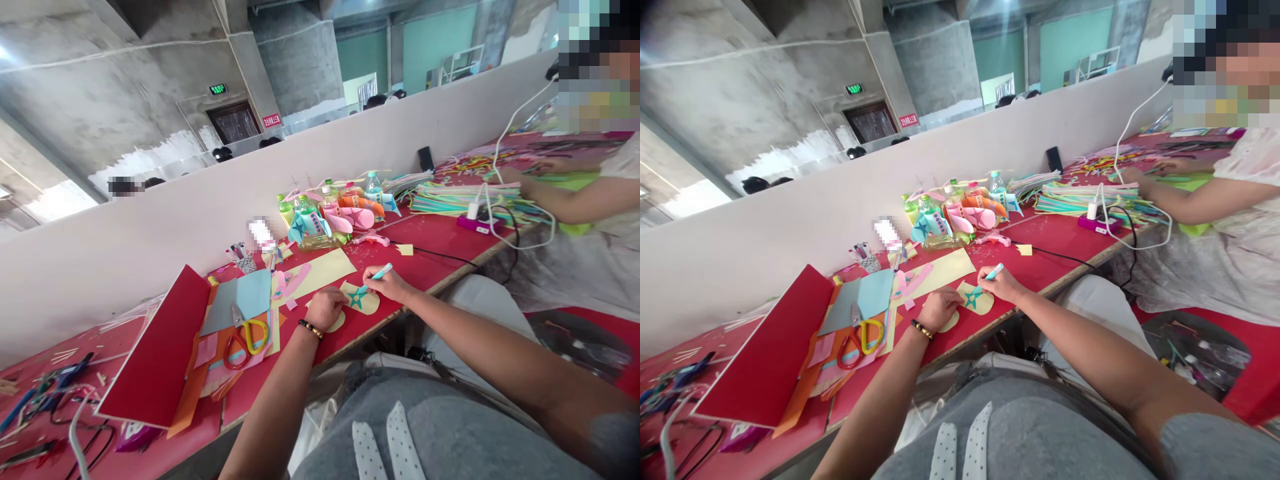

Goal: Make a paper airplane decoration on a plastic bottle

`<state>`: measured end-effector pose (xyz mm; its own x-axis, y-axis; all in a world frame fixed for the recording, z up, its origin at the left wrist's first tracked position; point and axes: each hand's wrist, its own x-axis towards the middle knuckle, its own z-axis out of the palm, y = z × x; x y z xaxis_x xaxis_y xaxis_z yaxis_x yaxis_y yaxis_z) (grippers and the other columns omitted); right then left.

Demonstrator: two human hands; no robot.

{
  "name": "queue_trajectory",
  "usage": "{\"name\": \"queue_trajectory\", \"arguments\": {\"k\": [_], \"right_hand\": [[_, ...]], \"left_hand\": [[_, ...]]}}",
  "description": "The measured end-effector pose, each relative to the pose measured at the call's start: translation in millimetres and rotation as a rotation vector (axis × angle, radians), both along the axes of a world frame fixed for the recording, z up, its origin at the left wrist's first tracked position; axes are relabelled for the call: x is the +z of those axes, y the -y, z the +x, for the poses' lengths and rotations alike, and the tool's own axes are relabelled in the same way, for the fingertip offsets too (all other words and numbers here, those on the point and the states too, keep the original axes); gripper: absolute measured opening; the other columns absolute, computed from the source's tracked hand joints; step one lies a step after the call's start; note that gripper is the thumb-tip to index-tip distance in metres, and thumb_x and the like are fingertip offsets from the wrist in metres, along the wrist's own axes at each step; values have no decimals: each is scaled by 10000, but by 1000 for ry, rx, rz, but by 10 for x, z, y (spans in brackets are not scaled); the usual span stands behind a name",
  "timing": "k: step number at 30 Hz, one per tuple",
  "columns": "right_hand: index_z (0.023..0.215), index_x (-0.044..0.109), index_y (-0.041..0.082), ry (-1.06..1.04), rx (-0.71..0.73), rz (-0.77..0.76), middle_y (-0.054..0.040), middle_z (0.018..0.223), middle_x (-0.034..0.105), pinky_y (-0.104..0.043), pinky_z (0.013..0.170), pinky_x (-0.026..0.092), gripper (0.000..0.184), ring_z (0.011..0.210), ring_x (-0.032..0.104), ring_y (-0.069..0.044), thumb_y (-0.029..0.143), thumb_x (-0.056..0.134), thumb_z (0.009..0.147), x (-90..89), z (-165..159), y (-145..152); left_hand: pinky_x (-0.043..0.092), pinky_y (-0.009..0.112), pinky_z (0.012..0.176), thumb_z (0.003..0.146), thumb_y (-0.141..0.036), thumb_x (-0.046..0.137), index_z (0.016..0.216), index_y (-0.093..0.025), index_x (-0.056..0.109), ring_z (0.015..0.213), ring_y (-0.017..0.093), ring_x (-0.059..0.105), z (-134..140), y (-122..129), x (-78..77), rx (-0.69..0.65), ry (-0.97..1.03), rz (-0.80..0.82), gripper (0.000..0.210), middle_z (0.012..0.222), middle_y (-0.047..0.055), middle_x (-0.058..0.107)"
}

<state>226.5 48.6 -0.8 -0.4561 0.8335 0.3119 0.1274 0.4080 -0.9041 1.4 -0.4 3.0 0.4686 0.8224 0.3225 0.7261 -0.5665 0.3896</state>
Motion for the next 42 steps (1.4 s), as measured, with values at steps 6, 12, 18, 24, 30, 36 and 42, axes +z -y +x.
{"name": "queue_trajectory", "arguments": {"k": [6, 12, 18, 24, 30, 36, 42], "right_hand": [[702, 569, 201, 10, 34, -17, 29, 553, 574, -231, 478, 387, 139, 494, 512, -115, 317, 586, 775, -11, -2, -1], [707, 568, 199, 5, 39, -26, 20, 579, 585, -238, 497, 404, 136, 526, 540, -125, 319, 585, 769, 7, -2, 6], [704, 566, 198, 12, 16, -24, 24, 566, 579, -230, 482, 375, 125, 509, 517, -118, 302, 590, 770, 6, 0, 6], [712, 583, 195, 19, 33, -19, 18, 576, 592, -234, 490, 384, 137, 527, 536, -128, 320, 599, 765, -3, -8, -1], [709, 574, 195, 11, 11, -10, 23, 573, 583, -232, 491, 381, 142, 520, 525, -120, 321, 597, 768, -2, -7, -10], [700, 570, 195, 9, 14, -17, 24, 562, 576, -235, 486, 375, 139, 510, 515, -121, 316, 600, 762, 17, -7, 7], [697, 577, 196, 10, 40, -28, 24, 566, 581, -235, 496, 387, 140, 528, 539, -127, 320, 617, 747, 30, -8, 23]], "left_hand": [[520, 275, 831, 772, -8, 561, 858, -195, 750, 872, 156, 649, 2, -1, 4, 1, -2, -7, 279, 905, 27, 730], [518, 261, 818, 772, 0, 567, 846, -192, 750, 858, 150, 649, 1, 0, -2, 7, 4, -2, 276, 902, 25, 727], [518, 260, 815, 779, -5, 566, 867, -198, 752, 857, 149, 650, -9, -8, -15, 3, 5, 2, 282, 903, 23, 726], [517, 256, 807, 764, 9, 573, 862, -188, 751, 852, 151, 652, -14, -15, -25, -1, 5, 5, 284, 905, 26, 726], [515, 251, 808, 766, 11, 572, 869, -194, 754, 850, 146, 651, -11, -14, -22, 2, 8, 11, 293, 900, 21, 726], [517, 253, 817, 767, 5, 571, 865, -195, 754, 861, 148, 649, -12, -14, -23, 0, -4, 10, 289, 901, 21, 727], [516, 260, 815, 762, 6, 564, 881, -197, 754, 865, 153, 647, -16, -18, -28, 1, -16, 9, 303, 907, 23, 727]]}}
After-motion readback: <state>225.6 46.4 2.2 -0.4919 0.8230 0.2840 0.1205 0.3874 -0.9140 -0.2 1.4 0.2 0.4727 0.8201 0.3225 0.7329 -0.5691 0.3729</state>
